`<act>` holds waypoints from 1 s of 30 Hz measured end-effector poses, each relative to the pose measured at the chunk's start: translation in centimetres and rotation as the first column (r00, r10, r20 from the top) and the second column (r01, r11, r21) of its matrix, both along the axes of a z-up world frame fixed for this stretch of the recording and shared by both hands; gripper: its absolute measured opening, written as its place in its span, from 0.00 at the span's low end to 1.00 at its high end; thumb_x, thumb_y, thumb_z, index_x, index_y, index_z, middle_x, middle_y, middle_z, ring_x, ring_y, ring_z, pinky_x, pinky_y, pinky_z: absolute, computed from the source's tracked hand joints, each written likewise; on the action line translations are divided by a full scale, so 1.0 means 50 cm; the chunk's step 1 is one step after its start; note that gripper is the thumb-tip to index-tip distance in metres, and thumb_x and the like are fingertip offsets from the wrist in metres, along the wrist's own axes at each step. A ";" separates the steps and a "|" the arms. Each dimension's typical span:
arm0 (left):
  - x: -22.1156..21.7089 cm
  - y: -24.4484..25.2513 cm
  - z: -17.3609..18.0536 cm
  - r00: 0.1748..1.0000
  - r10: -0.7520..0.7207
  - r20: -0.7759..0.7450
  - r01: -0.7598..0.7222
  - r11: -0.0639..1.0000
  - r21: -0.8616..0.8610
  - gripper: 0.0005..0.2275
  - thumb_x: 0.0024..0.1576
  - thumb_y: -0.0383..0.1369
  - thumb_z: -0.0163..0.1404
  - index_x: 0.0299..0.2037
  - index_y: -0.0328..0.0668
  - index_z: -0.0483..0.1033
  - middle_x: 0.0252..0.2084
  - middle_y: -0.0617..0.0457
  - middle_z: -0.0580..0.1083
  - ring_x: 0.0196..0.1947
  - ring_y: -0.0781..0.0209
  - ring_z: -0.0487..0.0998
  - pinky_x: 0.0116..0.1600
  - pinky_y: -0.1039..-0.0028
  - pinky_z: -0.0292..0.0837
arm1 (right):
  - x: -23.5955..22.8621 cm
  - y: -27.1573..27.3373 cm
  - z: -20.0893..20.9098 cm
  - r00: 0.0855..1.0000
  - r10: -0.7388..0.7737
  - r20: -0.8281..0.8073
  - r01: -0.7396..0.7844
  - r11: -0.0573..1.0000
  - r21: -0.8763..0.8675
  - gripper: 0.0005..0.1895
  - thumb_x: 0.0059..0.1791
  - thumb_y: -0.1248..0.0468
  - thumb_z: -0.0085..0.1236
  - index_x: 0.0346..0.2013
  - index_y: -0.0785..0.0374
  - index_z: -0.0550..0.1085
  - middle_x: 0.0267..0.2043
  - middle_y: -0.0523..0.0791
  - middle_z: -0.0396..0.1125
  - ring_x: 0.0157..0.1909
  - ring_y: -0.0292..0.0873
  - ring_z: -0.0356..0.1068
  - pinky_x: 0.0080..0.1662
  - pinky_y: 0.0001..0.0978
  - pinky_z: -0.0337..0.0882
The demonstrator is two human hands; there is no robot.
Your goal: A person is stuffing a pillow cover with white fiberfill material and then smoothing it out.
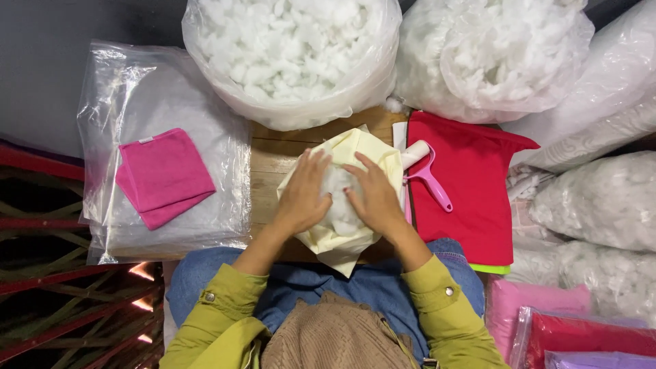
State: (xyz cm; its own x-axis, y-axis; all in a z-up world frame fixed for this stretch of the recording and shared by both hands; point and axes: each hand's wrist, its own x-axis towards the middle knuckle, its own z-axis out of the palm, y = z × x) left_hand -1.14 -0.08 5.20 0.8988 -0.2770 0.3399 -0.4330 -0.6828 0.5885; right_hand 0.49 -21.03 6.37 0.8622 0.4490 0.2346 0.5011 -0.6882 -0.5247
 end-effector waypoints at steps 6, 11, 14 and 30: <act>0.001 -0.030 -0.115 0.937 -0.096 -0.336 0.238 0.880 0.412 0.26 0.58 0.36 0.43 0.66 0.29 0.66 0.65 0.37 0.68 0.70 0.39 0.61 0.68 0.54 0.59 | 0.000 0.046 -0.038 0.942 0.016 -0.335 -0.210 0.809 -0.549 0.30 0.55 0.55 0.44 0.72 0.61 0.61 0.75 0.56 0.52 0.76 0.62 0.48 0.72 0.61 0.43; 0.029 -0.017 -0.065 0.973 0.079 -0.215 -0.066 0.995 0.069 0.20 0.62 0.40 0.41 0.59 0.41 0.75 0.59 0.42 0.73 0.63 0.45 0.72 0.64 0.60 0.68 | 0.025 -0.004 -0.010 0.979 -0.102 -0.175 0.048 0.955 -0.293 0.25 0.54 0.54 0.51 0.67 0.53 0.69 0.69 0.50 0.63 0.72 0.54 0.60 0.71 0.53 0.53; 0.045 -0.015 -0.094 0.948 0.078 -0.307 -0.059 0.996 0.072 0.23 0.64 0.43 0.41 0.65 0.40 0.67 0.65 0.34 0.62 0.69 0.39 0.61 0.70 0.55 0.58 | 0.047 -0.003 -0.080 0.969 -0.111 -0.220 0.031 0.940 -0.338 0.30 0.54 0.51 0.52 0.70 0.53 0.64 0.71 0.54 0.60 0.73 0.57 0.57 0.71 0.55 0.53; -0.003 -0.014 -0.018 0.998 -0.045 0.053 0.036 0.985 0.171 0.28 0.53 0.60 0.53 0.51 0.46 0.73 0.62 0.46 0.70 0.66 0.44 0.68 0.70 0.51 0.60 | -0.013 -0.041 0.064 0.962 0.016 -0.274 -0.081 0.970 -0.228 0.25 0.53 0.60 0.51 0.66 0.59 0.69 0.65 0.55 0.65 0.69 0.56 0.62 0.66 0.50 0.62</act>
